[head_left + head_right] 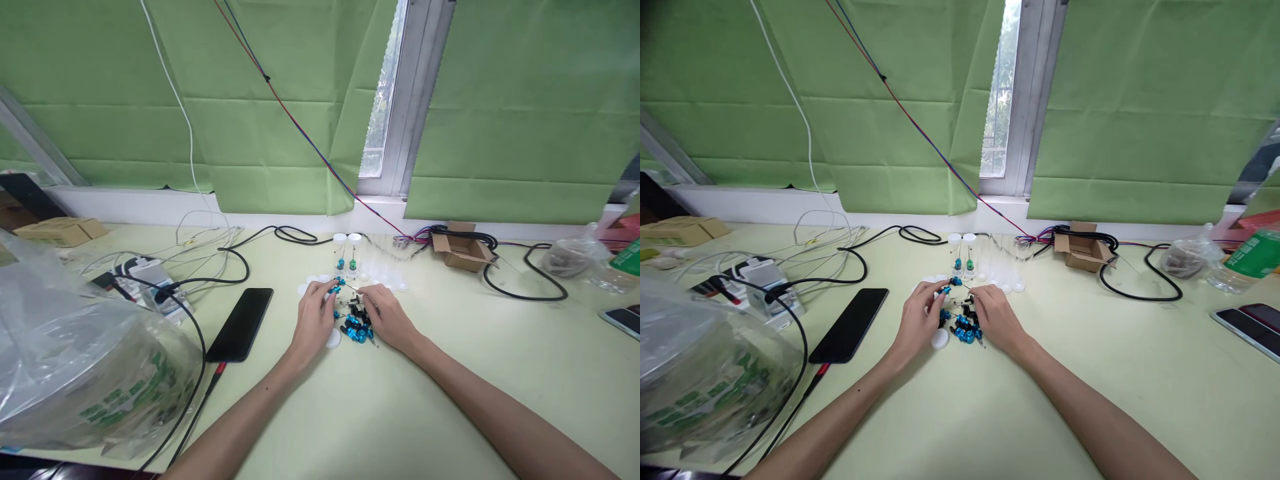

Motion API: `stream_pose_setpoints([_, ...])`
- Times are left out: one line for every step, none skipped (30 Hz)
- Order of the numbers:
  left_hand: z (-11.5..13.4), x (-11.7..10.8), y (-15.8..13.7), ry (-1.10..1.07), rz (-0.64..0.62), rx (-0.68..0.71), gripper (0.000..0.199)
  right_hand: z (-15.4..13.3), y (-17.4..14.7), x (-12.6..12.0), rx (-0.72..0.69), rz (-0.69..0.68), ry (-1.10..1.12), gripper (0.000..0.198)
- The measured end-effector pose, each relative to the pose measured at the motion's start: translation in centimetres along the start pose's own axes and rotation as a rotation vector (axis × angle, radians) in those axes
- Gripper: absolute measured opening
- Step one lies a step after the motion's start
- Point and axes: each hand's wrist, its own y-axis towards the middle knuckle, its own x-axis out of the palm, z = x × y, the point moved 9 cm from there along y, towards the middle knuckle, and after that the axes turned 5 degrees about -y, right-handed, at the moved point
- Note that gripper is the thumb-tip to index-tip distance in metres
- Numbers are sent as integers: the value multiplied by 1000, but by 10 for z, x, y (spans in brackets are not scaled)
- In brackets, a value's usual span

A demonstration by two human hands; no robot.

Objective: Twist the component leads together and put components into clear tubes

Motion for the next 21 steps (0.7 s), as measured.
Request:
stream_pose_setpoints([-2,-2,1,-19,22,-20,30,-1,0,2,-14,-18,-1,25])
stream_pose_setpoints([-4,-4,1,-39,42,-42,30,-2,0,3,-29,-40,-4,27])
stream_pose_setpoints([-7,-5,2,-63,58,-66,29,-4,0,5,-46,-67,-11,29])
stream_pose_setpoints([-10,-5,2,-88,67,-93,29,-5,-1,7,-64,-96,-20,31])
stream_pose_setpoints([-14,-5,2,-113,71,-121,28,-7,-1,9,-83,-128,-32,33])
stream_pose_setpoints([-17,-4,3,-136,74,-148,28,-9,-1,10,-100,-158,-44,34])
stream_pose_setpoints([-20,-4,3,-157,75,-173,28,-11,-2,11,-116,-184,-55,36])
stream_pose_setpoints([-22,-3,3,-178,75,-194,28,-13,-2,12,-128,-206,-66,36])
stream_pose_setpoints([-24,-2,2,-199,79,-211,28,-14,-2,12,-135,-223,-75,36])
stream_pose_setpoints([-26,-2,2,-220,85,-223,28,-15,-2,12,-138,-235,-84,36])
stream_pose_setpoints([-27,-2,2,-242,92,-232,27,-16,-2,12,-139,-245,-94,36])
stream_pose_setpoints([-28,-2,2,-262,99,-239,27,-17,-2,12,-139,-255,-106,35])
stream_pose_setpoints([-29,-1,1,-279,102,-247,27,-19,-1,11,-138,-266,-117,35])
stream_pose_setpoints([-30,-1,1,-291,102,-255,28,-20,-1,11,-137,-276,-127,34])
stream_pose_setpoints([-31,0,1,-301,98,-265,28,-21,-1,11,-137,-286,-135,34])
stream_pose_setpoints([-32,1,0,-308,92,-274,28,-22,-1,11,-137,-296,-141,34])
stream_pose_setpoints([-33,2,0,-314,88,-282,28,-23,-1,11,-139,-304,-147,34])
stream_pose_setpoints([-33,3,0,-319,87,-287,28,-24,-1,11,-142,-313,-154,34])
stream_pose_setpoints([-34,3,0,-324,87,-290,28,-24,-1,11,-145,-323,-161,35])
stream_pose_setpoints([-34,3,0,-328,89,-292,28,-24,-2,12,-149,-334,-170,36])
stream_pose_setpoints([-35,3,0,-331,91,-293,28,-24,-2,13,-153,-345,-178,37])
